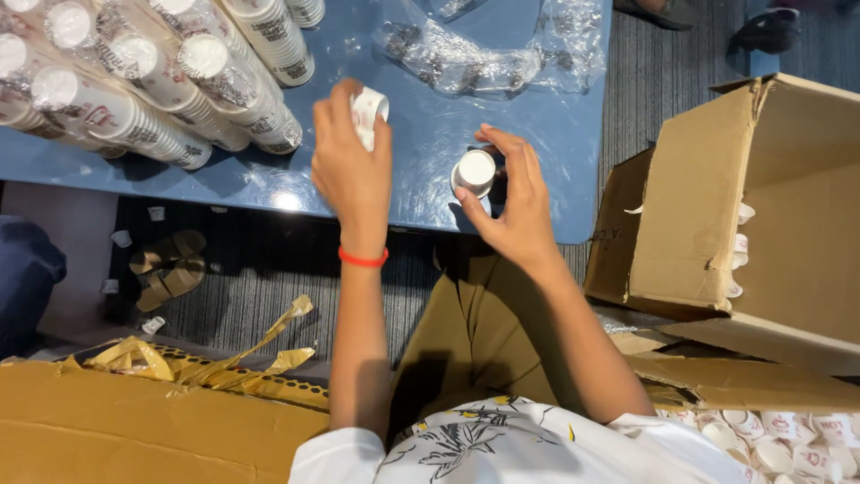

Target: Sorting and inspecting paper cups from boxes and plastic packaging.

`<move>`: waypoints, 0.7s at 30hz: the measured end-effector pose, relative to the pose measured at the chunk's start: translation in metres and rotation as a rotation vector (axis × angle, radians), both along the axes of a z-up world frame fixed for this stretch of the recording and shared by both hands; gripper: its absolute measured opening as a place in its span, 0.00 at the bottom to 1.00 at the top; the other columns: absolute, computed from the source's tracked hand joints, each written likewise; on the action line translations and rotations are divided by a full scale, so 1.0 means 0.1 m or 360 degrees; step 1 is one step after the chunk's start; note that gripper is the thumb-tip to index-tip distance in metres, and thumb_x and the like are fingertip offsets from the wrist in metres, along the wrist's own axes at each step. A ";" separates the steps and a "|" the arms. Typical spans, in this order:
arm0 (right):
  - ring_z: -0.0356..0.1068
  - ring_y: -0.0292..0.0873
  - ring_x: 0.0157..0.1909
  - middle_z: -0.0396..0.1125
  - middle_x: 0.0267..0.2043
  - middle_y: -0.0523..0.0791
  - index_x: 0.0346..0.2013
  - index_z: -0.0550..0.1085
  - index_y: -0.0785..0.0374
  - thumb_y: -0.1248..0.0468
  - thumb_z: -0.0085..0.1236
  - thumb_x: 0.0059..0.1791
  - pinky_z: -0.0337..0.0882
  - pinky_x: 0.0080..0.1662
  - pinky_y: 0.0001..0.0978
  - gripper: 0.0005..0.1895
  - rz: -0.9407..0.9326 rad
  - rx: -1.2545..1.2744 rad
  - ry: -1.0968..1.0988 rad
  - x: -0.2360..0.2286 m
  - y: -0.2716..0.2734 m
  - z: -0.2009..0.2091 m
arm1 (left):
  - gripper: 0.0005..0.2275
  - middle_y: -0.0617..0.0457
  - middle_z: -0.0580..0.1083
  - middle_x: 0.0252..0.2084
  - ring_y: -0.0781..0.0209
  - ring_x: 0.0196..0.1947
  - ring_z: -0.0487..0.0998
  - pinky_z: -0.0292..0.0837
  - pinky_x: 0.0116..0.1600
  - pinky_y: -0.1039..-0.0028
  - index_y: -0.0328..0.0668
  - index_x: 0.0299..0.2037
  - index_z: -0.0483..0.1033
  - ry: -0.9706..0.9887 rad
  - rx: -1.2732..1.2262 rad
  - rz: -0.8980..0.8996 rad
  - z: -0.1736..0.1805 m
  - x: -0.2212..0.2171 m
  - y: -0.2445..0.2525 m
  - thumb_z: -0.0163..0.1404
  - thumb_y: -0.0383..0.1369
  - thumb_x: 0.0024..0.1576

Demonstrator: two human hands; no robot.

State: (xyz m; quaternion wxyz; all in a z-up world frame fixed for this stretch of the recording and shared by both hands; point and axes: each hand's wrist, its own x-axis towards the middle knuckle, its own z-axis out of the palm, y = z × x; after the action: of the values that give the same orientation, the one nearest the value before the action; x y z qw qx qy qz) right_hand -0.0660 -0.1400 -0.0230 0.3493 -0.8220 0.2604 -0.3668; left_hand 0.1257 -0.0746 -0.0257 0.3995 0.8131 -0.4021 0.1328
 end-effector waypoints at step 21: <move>0.70 0.48 0.67 0.67 0.63 0.54 0.67 0.65 0.64 0.71 0.64 0.53 0.72 0.67 0.41 0.29 -0.0001 0.0004 -0.0430 -0.16 0.07 0.13 | 0.30 0.45 0.73 0.43 0.62 0.36 0.74 0.74 0.43 0.73 0.28 0.58 0.69 0.2028 -0.1494 -0.0673 0.07 -0.70 0.50 0.37 0.55 0.67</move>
State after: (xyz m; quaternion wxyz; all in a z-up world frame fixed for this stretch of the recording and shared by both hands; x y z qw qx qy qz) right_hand -0.0825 -0.1326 -0.0102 0.3820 -0.7646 0.2116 -0.4740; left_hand 0.0561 -0.0247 -0.0187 0.8667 0.3875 -0.1453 -0.2785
